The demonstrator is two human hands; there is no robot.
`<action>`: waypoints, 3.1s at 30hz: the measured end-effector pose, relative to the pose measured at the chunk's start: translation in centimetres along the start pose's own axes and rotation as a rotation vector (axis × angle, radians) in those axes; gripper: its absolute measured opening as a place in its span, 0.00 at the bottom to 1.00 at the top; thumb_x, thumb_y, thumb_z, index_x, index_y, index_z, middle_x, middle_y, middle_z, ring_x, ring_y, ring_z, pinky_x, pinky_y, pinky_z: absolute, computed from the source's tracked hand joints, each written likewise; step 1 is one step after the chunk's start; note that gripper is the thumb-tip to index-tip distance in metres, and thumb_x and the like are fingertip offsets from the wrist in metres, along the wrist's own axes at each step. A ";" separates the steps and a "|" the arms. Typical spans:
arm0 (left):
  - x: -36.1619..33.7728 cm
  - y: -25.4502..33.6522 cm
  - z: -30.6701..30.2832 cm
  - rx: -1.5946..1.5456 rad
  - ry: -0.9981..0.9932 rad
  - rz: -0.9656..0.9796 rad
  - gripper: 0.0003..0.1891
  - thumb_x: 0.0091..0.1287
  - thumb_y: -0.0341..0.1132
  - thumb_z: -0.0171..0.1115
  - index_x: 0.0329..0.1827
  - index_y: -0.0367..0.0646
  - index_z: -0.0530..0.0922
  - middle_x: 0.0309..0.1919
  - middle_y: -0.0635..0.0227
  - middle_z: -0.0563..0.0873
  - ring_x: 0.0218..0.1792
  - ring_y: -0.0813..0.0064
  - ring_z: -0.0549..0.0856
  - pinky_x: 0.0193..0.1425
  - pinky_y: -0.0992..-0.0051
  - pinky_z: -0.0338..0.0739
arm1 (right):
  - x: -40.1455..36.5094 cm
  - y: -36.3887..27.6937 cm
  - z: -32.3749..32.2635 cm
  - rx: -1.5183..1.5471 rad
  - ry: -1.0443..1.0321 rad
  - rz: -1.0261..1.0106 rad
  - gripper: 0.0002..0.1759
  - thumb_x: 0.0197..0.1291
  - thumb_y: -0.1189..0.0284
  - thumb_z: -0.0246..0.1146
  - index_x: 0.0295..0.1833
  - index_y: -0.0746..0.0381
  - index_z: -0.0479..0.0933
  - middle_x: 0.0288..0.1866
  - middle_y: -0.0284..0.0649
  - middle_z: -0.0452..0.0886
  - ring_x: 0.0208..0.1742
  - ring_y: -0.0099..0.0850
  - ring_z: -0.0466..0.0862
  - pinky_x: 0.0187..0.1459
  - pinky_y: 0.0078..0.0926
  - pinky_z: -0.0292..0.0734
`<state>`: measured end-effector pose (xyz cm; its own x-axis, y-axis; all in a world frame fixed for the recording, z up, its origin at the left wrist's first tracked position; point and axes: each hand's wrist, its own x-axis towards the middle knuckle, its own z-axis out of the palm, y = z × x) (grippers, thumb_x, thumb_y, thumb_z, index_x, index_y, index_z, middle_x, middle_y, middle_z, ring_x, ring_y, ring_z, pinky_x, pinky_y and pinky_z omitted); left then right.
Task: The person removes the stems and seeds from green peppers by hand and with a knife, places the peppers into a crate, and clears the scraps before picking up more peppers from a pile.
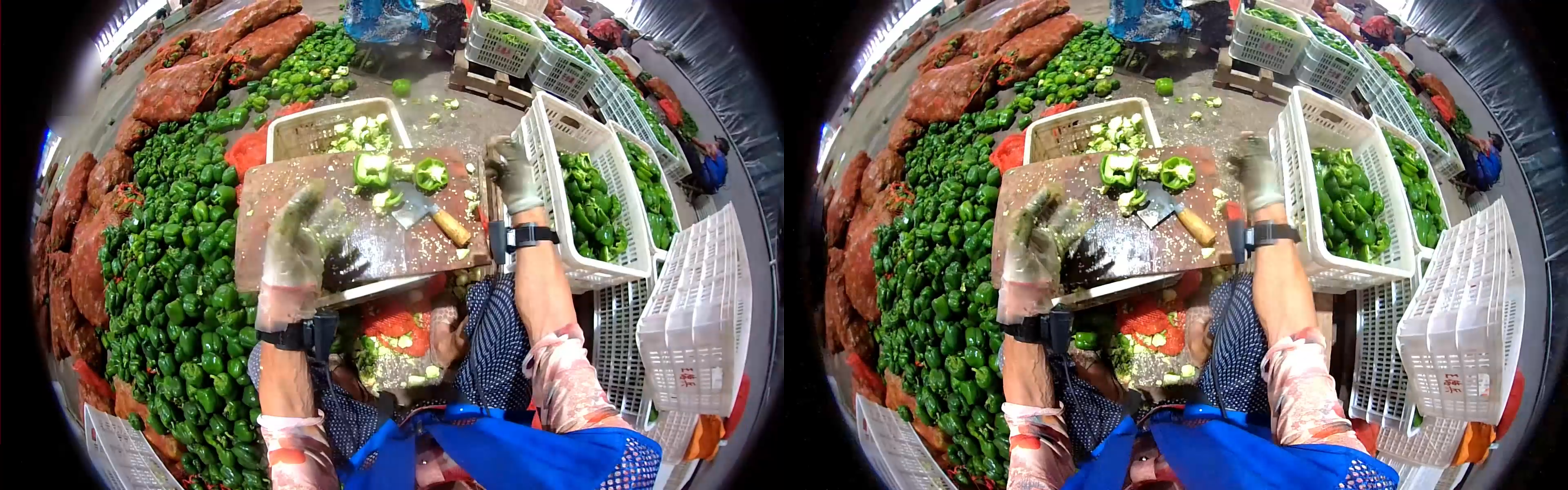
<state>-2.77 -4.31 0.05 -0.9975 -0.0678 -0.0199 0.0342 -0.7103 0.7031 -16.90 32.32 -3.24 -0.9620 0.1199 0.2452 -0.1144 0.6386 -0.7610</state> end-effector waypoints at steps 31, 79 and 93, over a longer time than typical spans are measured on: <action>-0.4 0.2 -0.7 -0.053 -0.158 0.042 0.31 0.69 0.50 0.58 0.67 0.35 0.66 0.54 0.51 0.80 0.56 0.56 0.80 0.53 0.59 0.82 | -8.4 -16.2 9.5 0.467 -0.503 -0.499 0.20 0.64 0.66 0.61 0.58 0.62 0.75 0.47 0.46 0.82 0.46 0.37 0.83 0.49 0.32 0.78; -1.3 2.1 1.0 0.125 -0.054 -0.138 0.31 0.62 0.32 0.53 0.71 0.38 0.62 0.57 0.57 0.78 0.42 0.66 0.84 0.43 0.71 0.82 | -10.2 -19.1 11.3 0.923 -0.651 -0.306 0.20 0.67 0.61 0.56 0.56 0.64 0.75 0.42 0.34 0.79 0.43 0.23 0.80 0.41 0.20 0.77; -1.8 1.3 0.7 0.000 -0.080 -0.120 0.28 0.65 0.37 0.52 0.69 0.38 0.67 0.52 0.60 0.81 0.40 0.70 0.84 0.42 0.75 0.81 | -11.2 -20.3 9.8 0.994 -0.858 0.257 0.12 0.64 0.68 0.61 0.49 0.61 0.78 0.35 0.32 0.78 0.28 0.16 0.76 0.29 0.15 0.72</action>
<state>-0.97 -4.66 1.48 -0.9962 0.0739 -0.0472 -0.0857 -0.7101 0.6989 -6.27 10.52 3.60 -0.7915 -0.5940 -0.1437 0.3146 -0.1944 -0.9291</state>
